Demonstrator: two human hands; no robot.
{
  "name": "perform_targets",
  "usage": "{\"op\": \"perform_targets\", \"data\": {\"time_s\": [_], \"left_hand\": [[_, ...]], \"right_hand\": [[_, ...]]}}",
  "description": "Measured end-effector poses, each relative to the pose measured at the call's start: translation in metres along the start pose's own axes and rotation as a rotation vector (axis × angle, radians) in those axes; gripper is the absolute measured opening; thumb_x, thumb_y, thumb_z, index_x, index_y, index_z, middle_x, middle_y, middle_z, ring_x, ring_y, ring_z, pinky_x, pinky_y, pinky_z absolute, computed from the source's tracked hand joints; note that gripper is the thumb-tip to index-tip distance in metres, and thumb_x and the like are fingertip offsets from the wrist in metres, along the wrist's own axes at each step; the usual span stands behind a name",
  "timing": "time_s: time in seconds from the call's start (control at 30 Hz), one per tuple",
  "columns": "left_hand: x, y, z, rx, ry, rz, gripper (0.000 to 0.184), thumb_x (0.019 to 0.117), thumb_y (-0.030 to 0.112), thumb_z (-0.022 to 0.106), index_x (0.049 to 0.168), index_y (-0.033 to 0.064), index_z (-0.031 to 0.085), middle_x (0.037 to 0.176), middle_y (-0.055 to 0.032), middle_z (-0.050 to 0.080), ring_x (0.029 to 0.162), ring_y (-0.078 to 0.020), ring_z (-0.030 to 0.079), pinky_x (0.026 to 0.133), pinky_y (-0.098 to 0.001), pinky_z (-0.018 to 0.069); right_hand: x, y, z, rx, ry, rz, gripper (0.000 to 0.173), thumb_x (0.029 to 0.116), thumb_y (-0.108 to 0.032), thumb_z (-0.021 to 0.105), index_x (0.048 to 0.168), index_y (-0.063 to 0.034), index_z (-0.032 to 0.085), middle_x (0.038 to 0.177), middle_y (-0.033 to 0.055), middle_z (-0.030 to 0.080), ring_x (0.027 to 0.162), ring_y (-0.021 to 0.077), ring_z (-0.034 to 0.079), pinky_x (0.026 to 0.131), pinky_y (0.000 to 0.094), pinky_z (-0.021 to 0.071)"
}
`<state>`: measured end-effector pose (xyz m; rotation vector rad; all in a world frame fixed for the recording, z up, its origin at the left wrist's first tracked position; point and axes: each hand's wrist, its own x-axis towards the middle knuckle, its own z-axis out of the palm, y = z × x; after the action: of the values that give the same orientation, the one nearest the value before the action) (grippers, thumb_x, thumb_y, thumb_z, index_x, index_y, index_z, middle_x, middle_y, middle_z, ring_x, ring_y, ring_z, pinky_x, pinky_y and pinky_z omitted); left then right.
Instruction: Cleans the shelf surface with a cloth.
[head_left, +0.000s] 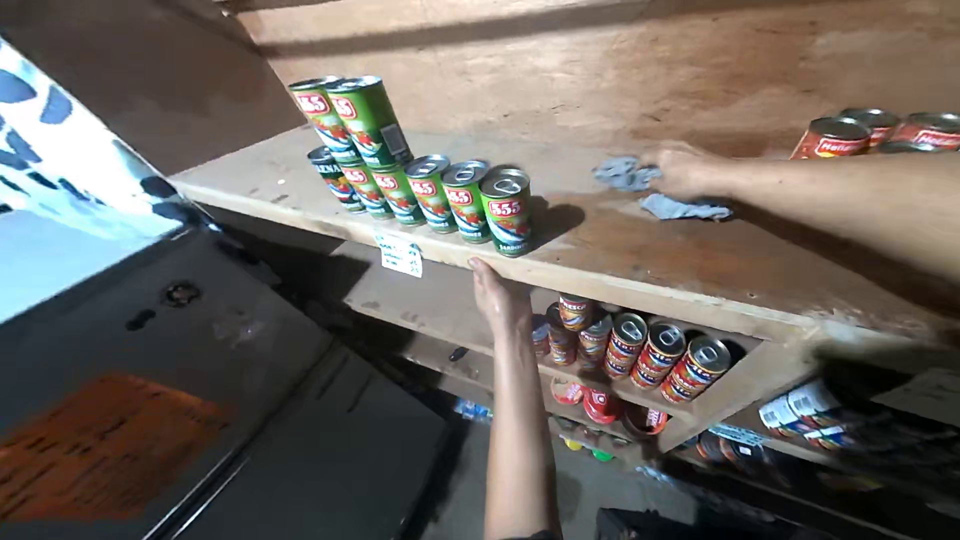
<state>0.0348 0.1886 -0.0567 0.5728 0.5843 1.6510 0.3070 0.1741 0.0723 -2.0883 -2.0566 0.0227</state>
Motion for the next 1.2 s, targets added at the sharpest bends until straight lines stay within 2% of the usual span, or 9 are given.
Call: {"op": "perform_targets", "data": {"time_s": [0.1, 0.2, 0.37, 0.53, 0.63, 0.8, 1.07, 1.13, 1.2], "left_hand": [[0.004, -0.001, 0.0, 0.009, -0.014, 0.035, 0.049, 0.1127, 0.041, 0.022, 0.133, 0.0071, 0.05, 0.115, -0.0071, 0.067, 0.106, -0.0164, 0.067, 0.092, -0.0392, 0.0573], [0.005, -0.003, -0.003, 0.015, -0.001, 0.04, 0.047, 0.1132, 0.037, 0.02, 0.132, 0.0065, 0.05, 0.112, -0.0057, 0.067, 0.105, -0.0135, 0.067, 0.092, -0.0364, 0.0571], [0.006, -0.007, -0.004, 0.03, 0.019, 0.07, 0.041, 0.1133, 0.03, 0.019, 0.123, 0.0065, 0.05, 0.097, -0.0013, 0.07, 0.091, -0.0088, 0.071, 0.081, -0.0313, 0.061], [0.006, -0.009, -0.008, -0.03, -0.014, 0.097, 0.04, 0.1132, 0.028, 0.018, 0.122, 0.0053, 0.05, 0.097, -0.0026, 0.072, 0.092, -0.0097, 0.072, 0.083, -0.0313, 0.0615], [0.004, -0.006, -0.009, 0.006, -0.015, 0.104, 0.039, 0.1129, 0.029, 0.018, 0.118, 0.0079, 0.051, 0.093, 0.0009, 0.072, 0.089, -0.0075, 0.073, 0.08, -0.0292, 0.0622], [0.003, -0.004, -0.011, 0.085, -0.033, 0.091, 0.043, 0.1124, 0.033, 0.015, 0.126, 0.0076, 0.048, 0.101, 0.0017, 0.071, 0.098, -0.0066, 0.071, 0.087, -0.0297, 0.0605], [0.002, -0.009, -0.008, 0.099, 0.028, 0.132, 0.044, 0.1127, 0.033, 0.016, 0.125, 0.0072, 0.049, 0.101, 0.0019, 0.071, 0.096, -0.0059, 0.071, 0.085, -0.0285, 0.0607], [0.002, -0.009, -0.007, 0.084, 0.021, 0.14, 0.043, 0.1127, 0.032, 0.016, 0.125, 0.0068, 0.049, 0.1, 0.0016, 0.072, 0.096, -0.0061, 0.071, 0.085, -0.0286, 0.0609], [0.002, -0.009, -0.007, 0.08, 0.022, 0.144, 0.042, 0.1128, 0.031, 0.017, 0.123, 0.0069, 0.049, 0.098, 0.0012, 0.072, 0.093, -0.0067, 0.072, 0.083, -0.0289, 0.0614]], "right_hand": [[0.028, -0.002, 0.002, 0.0, 0.022, 0.305, 0.048, 0.0976, -0.012, 0.062, 0.142, 0.0017, 0.053, 0.143, 0.0355, 0.047, 0.135, 0.053, 0.044, 0.106, 0.0697, 0.037], [0.078, -0.037, 0.014, 0.079, 0.035, 0.319, 0.057, 0.0961, -0.017, 0.066, 0.145, 0.005, 0.048, 0.15, 0.0349, 0.041, 0.139, 0.0537, 0.04, 0.106, 0.0714, 0.0362], [0.168, -0.121, 0.036, 0.101, -0.033, 0.12, 0.043, 0.0963, -0.017, 0.064, 0.134, 0.0035, 0.06, 0.147, 0.0307, 0.048, 0.137, 0.048, 0.045, 0.106, 0.0672, 0.039], [0.269, -0.161, 0.067, 0.203, -0.125, -0.418, 0.04, 0.1075, -0.018, 0.045, 0.139, 0.0029, 0.058, 0.145, 0.0256, 0.055, 0.14, 0.0407, 0.046, 0.117, 0.0592, 0.0317], [0.221, -0.16, 0.021, -0.058, -0.288, -0.432, 0.042, 0.1071, -0.013, 0.048, 0.146, 0.002, 0.051, 0.146, 0.0267, 0.053, 0.139, 0.0418, 0.047, 0.114, 0.0599, 0.0332], [0.173, -0.126, -0.017, -0.326, -0.433, -0.182, 0.031, 0.103, -0.014, 0.059, 0.115, 0.0149, 0.063, 0.117, 0.0324, 0.062, 0.114, 0.045, 0.059, 0.097, 0.0608, 0.043], [0.239, -0.161, 0.037, 0.083, -0.149, -0.283, 0.041, 0.1025, -0.011, 0.054, 0.142, -0.0007, 0.056, 0.146, 0.0264, 0.053, 0.139, 0.0444, 0.046, 0.113, 0.0641, 0.0344], [0.251, -0.188, 0.052, 0.147, -0.148, -0.414, 0.044, 0.1023, -0.008, 0.055, 0.147, -0.01, 0.056, 0.149, 0.02, 0.054, 0.142, 0.0381, 0.046, 0.117, 0.0582, 0.0328], [0.237, -0.21, 0.065, 0.295, -0.074, -0.543, 0.032, 0.1022, -0.009, 0.058, 0.134, -0.0074, 0.066, 0.136, 0.0159, 0.064, 0.132, 0.0285, 0.057, 0.114, 0.0458, 0.0395]]}}
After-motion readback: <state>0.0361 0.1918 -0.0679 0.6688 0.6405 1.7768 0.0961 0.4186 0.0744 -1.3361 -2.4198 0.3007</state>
